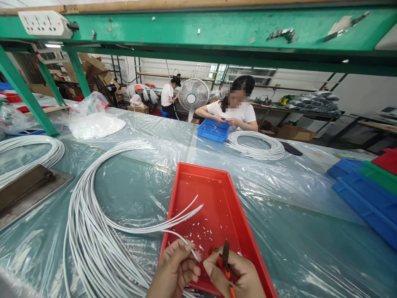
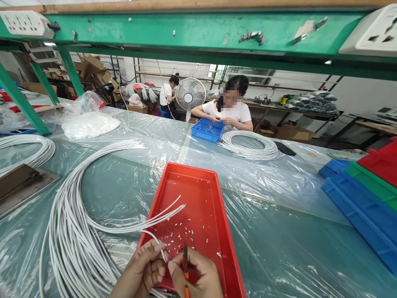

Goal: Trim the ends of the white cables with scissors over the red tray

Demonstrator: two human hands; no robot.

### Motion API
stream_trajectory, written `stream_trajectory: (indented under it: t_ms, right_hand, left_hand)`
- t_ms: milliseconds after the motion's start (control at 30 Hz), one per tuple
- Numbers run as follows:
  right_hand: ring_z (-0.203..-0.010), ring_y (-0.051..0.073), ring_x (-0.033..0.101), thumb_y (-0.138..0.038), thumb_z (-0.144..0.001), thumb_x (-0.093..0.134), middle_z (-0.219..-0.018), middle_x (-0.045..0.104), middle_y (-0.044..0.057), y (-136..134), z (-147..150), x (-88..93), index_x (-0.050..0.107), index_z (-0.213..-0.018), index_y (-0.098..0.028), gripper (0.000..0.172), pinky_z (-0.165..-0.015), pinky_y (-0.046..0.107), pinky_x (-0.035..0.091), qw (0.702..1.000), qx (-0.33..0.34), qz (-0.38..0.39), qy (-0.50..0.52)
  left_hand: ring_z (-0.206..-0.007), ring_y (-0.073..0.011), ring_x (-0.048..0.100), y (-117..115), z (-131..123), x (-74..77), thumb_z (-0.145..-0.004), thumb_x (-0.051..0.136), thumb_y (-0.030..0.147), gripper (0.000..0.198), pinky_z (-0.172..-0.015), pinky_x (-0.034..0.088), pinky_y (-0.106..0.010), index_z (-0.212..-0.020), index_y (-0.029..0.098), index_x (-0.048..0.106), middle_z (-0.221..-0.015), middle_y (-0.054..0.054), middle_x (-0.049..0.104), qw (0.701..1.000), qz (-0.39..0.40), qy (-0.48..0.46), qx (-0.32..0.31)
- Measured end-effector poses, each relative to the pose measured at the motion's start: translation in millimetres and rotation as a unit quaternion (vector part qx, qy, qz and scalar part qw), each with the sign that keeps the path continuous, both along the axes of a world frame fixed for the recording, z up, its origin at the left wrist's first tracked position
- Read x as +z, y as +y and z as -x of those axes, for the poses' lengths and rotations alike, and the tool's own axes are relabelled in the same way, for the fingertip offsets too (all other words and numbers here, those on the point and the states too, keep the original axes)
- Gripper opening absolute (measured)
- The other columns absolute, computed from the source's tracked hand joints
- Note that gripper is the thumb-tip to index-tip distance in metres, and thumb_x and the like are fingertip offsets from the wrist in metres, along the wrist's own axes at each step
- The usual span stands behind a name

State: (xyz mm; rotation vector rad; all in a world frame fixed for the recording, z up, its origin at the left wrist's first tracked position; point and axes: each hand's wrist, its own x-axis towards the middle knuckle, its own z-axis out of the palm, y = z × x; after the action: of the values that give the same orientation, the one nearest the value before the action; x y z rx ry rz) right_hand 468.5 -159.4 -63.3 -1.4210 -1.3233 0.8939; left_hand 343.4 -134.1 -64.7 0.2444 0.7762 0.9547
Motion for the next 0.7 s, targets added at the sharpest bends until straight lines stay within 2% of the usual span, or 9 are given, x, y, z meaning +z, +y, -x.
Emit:
stream_trajectory:
  t_ms: [100,167,200,267,333,367,467,600,700]
  right_hand:
    - [-0.054,0.015,0.054,-0.040,-0.072,0.057,-0.058,0.060,0.001,5.4,-8.4,0.6,0.061,-0.063,-0.017,0.025,-0.053,0.022,0.042,0.998,-0.057,0.018,-0.015]
    - [-0.068,0.019,0.060,-0.043,-0.075,0.054,-0.076,0.066,0.005,7.9,-17.2,-0.6,0.064,-0.079,-0.019,0.027,-0.064,0.025,0.044,0.988,-0.093,-0.007,-0.121]
    - [-0.068,0.020,0.060,-0.045,-0.076,0.051,-0.077,0.066,0.005,8.4,-21.4,-1.8,0.062,-0.080,-0.020,0.028,-0.063,0.026,0.044,0.975,-0.103,-0.013,-0.198]
    - [-0.054,0.017,0.056,-0.052,-0.077,0.047,-0.062,0.061,0.002,8.0,-28.2,-4.9,0.056,-0.065,-0.022,0.034,-0.050,0.025,0.039,0.931,-0.103,-0.007,-0.349]
    - [-0.044,0.015,0.049,-0.059,-0.078,0.042,-0.049,0.052,-0.001,6.2,-32.1,-8.3,0.046,-0.053,-0.022,0.045,-0.042,0.024,0.034,0.900,-0.095,0.005,-0.426]
    - [-0.046,0.015,0.050,-0.060,-0.079,0.039,-0.052,0.054,-0.001,5.3,-33.1,-9.9,0.049,-0.056,-0.022,0.046,-0.043,0.024,0.035,0.900,-0.092,-0.002,-0.426]
    - [-0.058,0.016,0.057,-0.059,-0.083,0.032,-0.075,0.065,0.002,3.7,-33.5,-12.0,0.057,-0.083,-0.023,0.044,-0.052,0.024,0.041,0.921,-0.085,-0.024,-0.381]
    - [-0.047,0.013,0.047,-0.056,-0.080,0.043,-0.053,0.052,-0.001,3.4,-27.3,-5.9,0.047,-0.057,-0.021,0.042,-0.046,0.022,0.037,0.935,-0.080,-0.010,-0.346]
    - [-0.047,0.011,0.046,-0.045,-0.081,0.050,-0.052,0.048,-0.002,1.8,-18.4,3.0,0.051,-0.057,-0.019,0.036,-0.048,0.019,0.040,0.966,-0.073,-0.060,-0.241]
  left_hand:
    - [-0.040,-0.0072,0.056,2.5,2.0,0.7,-0.056,0.079,0.027,0.026,-0.039,0.042,-0.014,-0.065,0.012,0.059,-0.055,-0.001,0.065,1.000,-0.006,0.011,-0.006]
    - [-0.039,-0.0067,0.055,3.6,4.6,1.6,-0.056,0.079,0.027,0.029,-0.038,0.042,-0.014,-0.072,0.011,0.062,-0.055,-0.001,0.065,1.000,-0.008,0.014,-0.008]
    - [-0.039,-0.0066,0.055,3.9,6.0,2.2,-0.056,0.080,0.027,0.030,-0.038,0.042,-0.013,-0.073,0.011,0.062,-0.055,-0.002,0.066,1.000,-0.008,0.015,-0.007]
    - [-0.039,-0.0066,0.056,3.7,8.5,3.7,-0.055,0.080,0.027,0.028,-0.039,0.044,-0.013,-0.068,0.011,0.061,-0.053,-0.001,0.066,1.000,-0.004,0.013,-0.007]
    - [-0.040,-0.0077,0.057,2.9,10.0,5.3,-0.055,0.081,0.027,0.028,-0.039,0.046,-0.014,-0.061,0.012,0.058,-0.051,-0.001,0.065,1.000,0.009,0.011,-0.011]
    - [-0.041,-0.0088,0.059,2.4,10.3,6.3,-0.054,0.081,0.027,0.029,-0.040,0.048,-0.014,-0.060,0.013,0.057,-0.051,-0.002,0.066,1.000,0.017,0.012,-0.011]
    - [-0.050,-0.0119,0.065,1.5,9.7,9.2,-0.053,0.082,0.025,0.028,-0.043,0.051,-0.016,-0.062,0.012,0.060,-0.061,-0.005,0.070,0.999,0.048,0.020,-0.001]
    - [-0.048,-0.0107,0.063,2.1,7.6,12.5,-0.048,0.084,0.021,0.027,-0.042,0.050,-0.015,-0.060,0.012,0.062,-0.053,0.000,0.066,0.997,0.069,0.005,0.024]
    - [-0.047,-0.0093,0.061,1.7,6.0,12.8,-0.047,0.085,0.020,0.026,-0.041,0.048,-0.014,-0.060,0.013,0.063,-0.052,0.001,0.064,0.998,0.062,-0.010,0.029]
